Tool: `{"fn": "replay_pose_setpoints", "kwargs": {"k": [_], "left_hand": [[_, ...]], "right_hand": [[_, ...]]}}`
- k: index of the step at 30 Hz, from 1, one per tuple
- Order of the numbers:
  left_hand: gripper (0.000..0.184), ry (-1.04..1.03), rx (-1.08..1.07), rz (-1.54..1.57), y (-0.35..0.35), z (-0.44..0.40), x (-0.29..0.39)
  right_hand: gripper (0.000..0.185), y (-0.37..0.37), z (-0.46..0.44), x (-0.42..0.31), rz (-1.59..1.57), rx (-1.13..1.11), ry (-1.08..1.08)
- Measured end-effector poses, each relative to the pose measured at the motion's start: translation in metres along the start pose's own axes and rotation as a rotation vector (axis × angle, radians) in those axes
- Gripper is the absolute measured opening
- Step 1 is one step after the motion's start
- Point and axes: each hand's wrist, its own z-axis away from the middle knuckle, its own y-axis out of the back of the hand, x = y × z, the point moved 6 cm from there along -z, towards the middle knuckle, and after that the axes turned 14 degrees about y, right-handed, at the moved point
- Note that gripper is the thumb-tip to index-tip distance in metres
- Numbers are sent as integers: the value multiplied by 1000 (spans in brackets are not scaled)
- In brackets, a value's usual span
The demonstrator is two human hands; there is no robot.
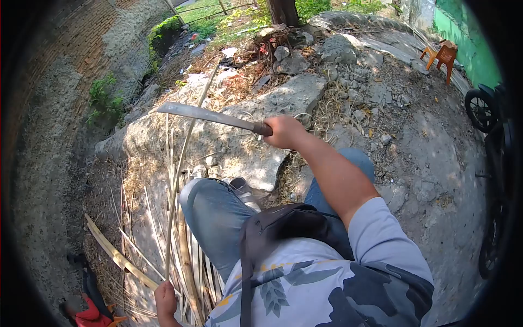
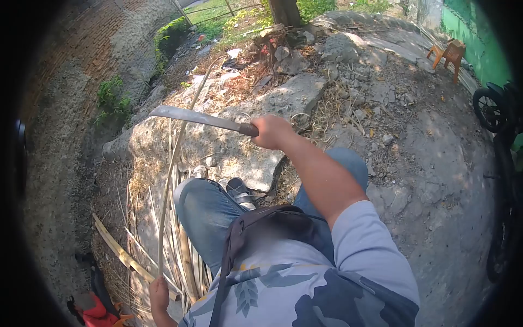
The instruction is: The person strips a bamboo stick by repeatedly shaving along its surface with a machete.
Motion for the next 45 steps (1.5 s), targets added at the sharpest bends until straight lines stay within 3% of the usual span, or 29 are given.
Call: {"fn": "replay_pose_setpoints", "kwargs": {"k": [4, 8, 12, 17, 24, 31, 35, 41, 45], "left_hand": [[53, -175, -35, -26, -52, -24, 41], [54, -161, -84, -102, -66, -52, 34], [54, -171, -73, -180, -65, -45, 42], [55, -179, -102, -158, -63, -57, 29], [56, -171, -65, -179, -65, -50, 38], [58, -169, -53, -268, -59, -42, 36], [58, -182, -63, -254, -59, -46, 36], [56, -203, -58, -247, -53, -56, 22], [57, -189, -26, -223, -50, -42, 27]], "right_hand": [[24, -17, 7, -61, 106, -69, 273], [21, -20, 10, -72, 177, -153, 424], [23, -22, 4, -27, 171, -245, 262], [21, -12, 6, -49, 222, -227, 235], [19, -43, 11, -106, 225, -335, 499], [24, -11, -3, -14, 110, -113, 62], [22, -10, 5, -26, 128, -166, 97], [22, -45, 8, -91, 207, -322, 448], [24, -34, -4, -38, 57, -232, 217]]}}
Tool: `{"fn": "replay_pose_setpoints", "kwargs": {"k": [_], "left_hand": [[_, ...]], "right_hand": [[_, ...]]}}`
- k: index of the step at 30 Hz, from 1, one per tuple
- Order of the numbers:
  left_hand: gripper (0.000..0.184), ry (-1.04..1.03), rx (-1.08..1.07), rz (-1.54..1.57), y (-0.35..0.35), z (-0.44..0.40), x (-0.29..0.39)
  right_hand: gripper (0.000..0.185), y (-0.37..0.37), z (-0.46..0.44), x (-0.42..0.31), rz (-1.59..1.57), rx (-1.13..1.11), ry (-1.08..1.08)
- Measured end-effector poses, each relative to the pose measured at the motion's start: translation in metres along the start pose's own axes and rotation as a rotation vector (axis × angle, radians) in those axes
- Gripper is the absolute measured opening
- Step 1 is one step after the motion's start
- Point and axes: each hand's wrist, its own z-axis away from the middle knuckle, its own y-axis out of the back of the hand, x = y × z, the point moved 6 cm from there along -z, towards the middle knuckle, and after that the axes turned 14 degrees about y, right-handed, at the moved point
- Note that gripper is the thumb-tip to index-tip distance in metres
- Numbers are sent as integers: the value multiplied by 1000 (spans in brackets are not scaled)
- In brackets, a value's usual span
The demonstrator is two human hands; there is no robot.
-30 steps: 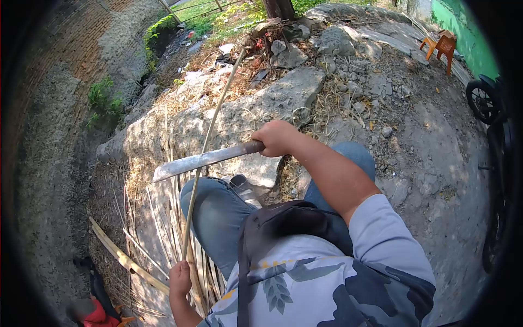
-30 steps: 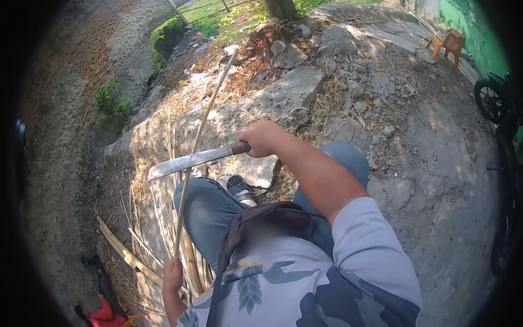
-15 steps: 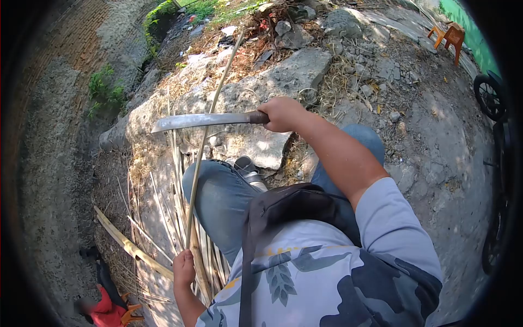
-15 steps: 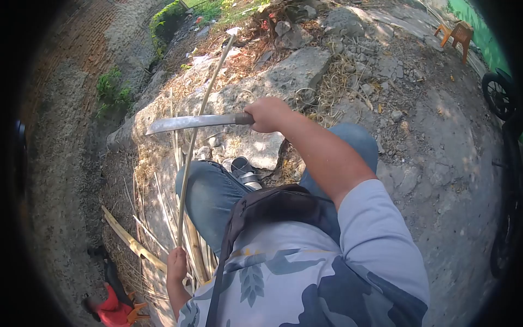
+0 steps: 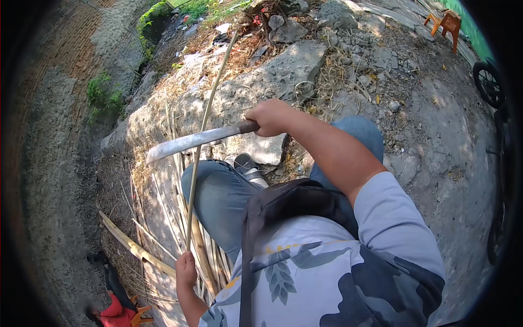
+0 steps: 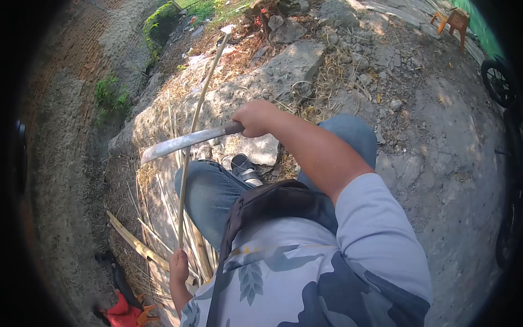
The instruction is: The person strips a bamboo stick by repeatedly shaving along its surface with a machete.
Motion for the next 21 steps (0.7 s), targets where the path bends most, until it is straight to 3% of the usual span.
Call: {"fn": "replay_pose_setpoints", "kwargs": {"k": [2, 5, 9, 13, 17, 21], "left_hand": [[55, 12, -22, 29, 1, -4, -9], [51, 23, -54, 39, 3, -2, 1], [52, 38, -78, 77, 1, -11, -2], [52, 9, -92, 53, -4, -17, 10], [52, 17, -210, 208, -25, -40, 2], [56, -42, -341, 275, -42, -67, 57]], "right_hand": [[25, 7, 8, 45, -130, 146, -195], [26, 19, 19, 71, -206, 256, -282], [27, 15, 21, 40, -161, 134, -201], [21, 14, 8, -17, 34, -27, 41], [17, 24, 12, -15, 71, 79, 80], [18, 54, 47, 17, 87, 204, -15]]}}
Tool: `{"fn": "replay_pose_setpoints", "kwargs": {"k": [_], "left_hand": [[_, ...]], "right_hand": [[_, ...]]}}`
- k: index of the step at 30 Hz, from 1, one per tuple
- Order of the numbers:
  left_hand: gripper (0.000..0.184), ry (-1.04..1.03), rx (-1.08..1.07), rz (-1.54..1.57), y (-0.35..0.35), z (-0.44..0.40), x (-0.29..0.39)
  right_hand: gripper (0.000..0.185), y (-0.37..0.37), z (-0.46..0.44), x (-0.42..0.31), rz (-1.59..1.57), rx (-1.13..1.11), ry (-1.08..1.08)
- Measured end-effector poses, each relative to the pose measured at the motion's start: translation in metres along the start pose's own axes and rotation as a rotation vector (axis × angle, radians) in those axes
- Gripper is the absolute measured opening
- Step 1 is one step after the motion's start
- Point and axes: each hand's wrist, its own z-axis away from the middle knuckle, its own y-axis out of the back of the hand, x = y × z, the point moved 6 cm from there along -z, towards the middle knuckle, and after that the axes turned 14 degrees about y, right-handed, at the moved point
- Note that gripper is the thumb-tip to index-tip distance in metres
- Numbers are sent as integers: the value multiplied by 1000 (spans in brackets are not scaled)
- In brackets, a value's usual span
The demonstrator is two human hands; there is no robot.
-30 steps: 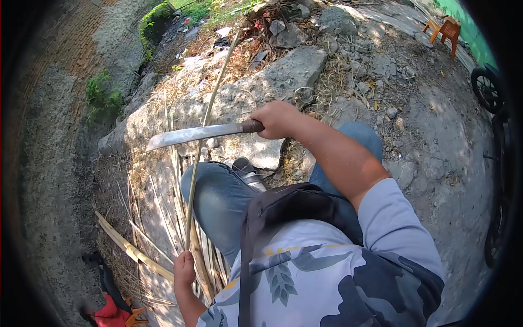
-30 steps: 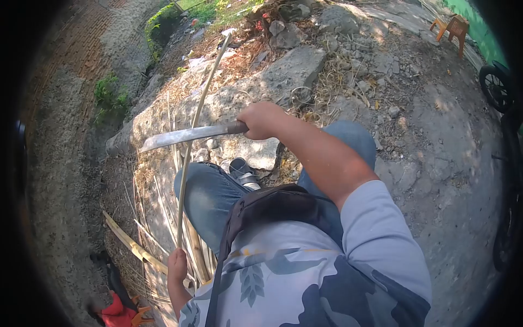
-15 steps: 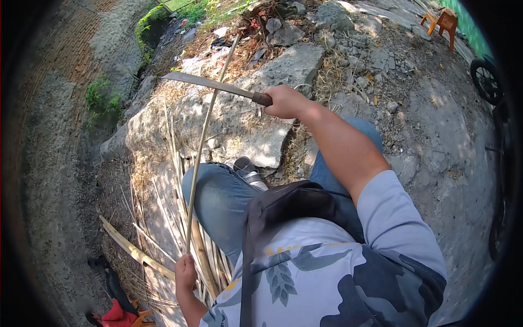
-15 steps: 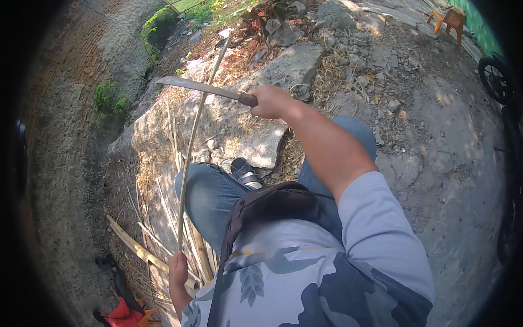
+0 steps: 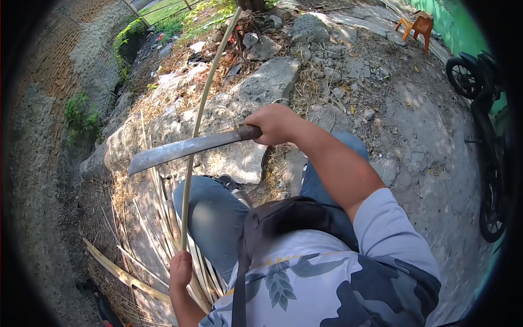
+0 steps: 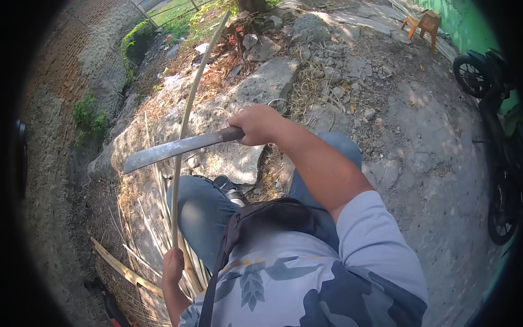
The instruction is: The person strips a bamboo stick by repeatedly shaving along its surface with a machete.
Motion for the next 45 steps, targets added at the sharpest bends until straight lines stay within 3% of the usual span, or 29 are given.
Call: {"fn": "replay_pose_setpoints", "kwargs": {"k": [2, 6, 11, 15, 19, 21, 24, 26, 32, 36, 40, 43, 45], "left_hand": [[53, -29, -151, 10, -4, -29, 15], [45, -35, -153, -55, -12, -55, 65], [42, -173, -160, -182, 4, -81, 79], [46, -262, -58, -326, 5, -70, 95], [31, -331, 125, -428, 0, -40, 102], [28, -269, 180, -426, -1, -24, 103], [31, -380, 336, -346, 2, -29, 71], [40, -376, 343, -312, 0, -23, 61], [43, -312, 364, -360, -17, -6, 70], [43, -322, 410, -394, -9, -6, 68], [43, -321, 428, -450, -8, -2, 70], [43, -308, 441, -494, -5, 3, 74], [41, -294, 434, -497, -3, 5, 73]], "right_hand": [[18, 19, 15, 7, 45, 26, -84], [18, 34, 37, 20, 95, -8, -230], [20, 25, 35, 19, 116, -91, -278], [17, 14, 24, -2, 160, -146, -242], [20, 25, 14, -13, 166, -197, -174], [21, 32, 15, 1, 172, -206, -210], [22, 37, 29, 18, 94, -149, -330], [21, 29, 37, 27, 22, -45, -391], [20, 7, 26, -8, 86, -86, -61], [20, 6, 27, 6, 87, -117, -82], [20, 21, 34, 56, -63, -61, -368], [22, 25, 33, 54, -38, -70, -422], [20, 18, 26, 29, -14, -130, -297]]}}
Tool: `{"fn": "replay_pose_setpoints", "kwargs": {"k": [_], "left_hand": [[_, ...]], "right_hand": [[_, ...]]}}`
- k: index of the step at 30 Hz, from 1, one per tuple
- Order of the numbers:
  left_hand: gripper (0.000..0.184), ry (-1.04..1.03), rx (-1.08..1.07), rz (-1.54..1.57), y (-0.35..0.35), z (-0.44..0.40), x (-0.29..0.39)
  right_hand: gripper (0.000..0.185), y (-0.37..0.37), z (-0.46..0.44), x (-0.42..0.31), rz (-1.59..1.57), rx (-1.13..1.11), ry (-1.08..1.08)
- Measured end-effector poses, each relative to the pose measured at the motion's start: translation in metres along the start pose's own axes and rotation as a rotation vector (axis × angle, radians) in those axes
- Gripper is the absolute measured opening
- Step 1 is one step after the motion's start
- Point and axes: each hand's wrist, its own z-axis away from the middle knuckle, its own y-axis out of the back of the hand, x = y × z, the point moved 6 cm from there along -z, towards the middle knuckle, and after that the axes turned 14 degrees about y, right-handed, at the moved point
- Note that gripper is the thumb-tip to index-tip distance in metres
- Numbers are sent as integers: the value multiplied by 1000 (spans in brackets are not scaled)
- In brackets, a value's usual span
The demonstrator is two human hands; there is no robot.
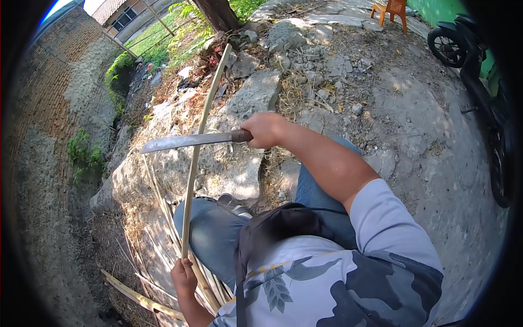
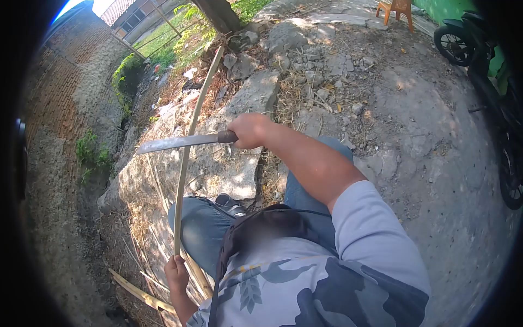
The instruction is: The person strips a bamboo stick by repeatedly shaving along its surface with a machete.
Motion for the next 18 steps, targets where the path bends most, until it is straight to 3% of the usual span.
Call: {"fn": "replay_pose_setpoints", "kwargs": {"k": [5, 8, 12, 15, 18], "left_hand": [[38, -13, 20, -38, 6, 1, 3], [40, -44, 49, -57, 3, 4, 11], [42, -38, 46, -21, -3, -10, 13], [43, -54, 34, 77, -14, -16, 5], [43, -38, 23, 110, -19, -19, -3]], "right_hand": [[18, -24, -2, -59, 181, -83, 334], [18, -20, -6, -17, -6, -56, 194], [23, -12, -6, -10, 1, -95, 75], [24, -16, -2, -21, -25, -50, 52], [20, -24, -5, -39, 63, -36, 200]]}}
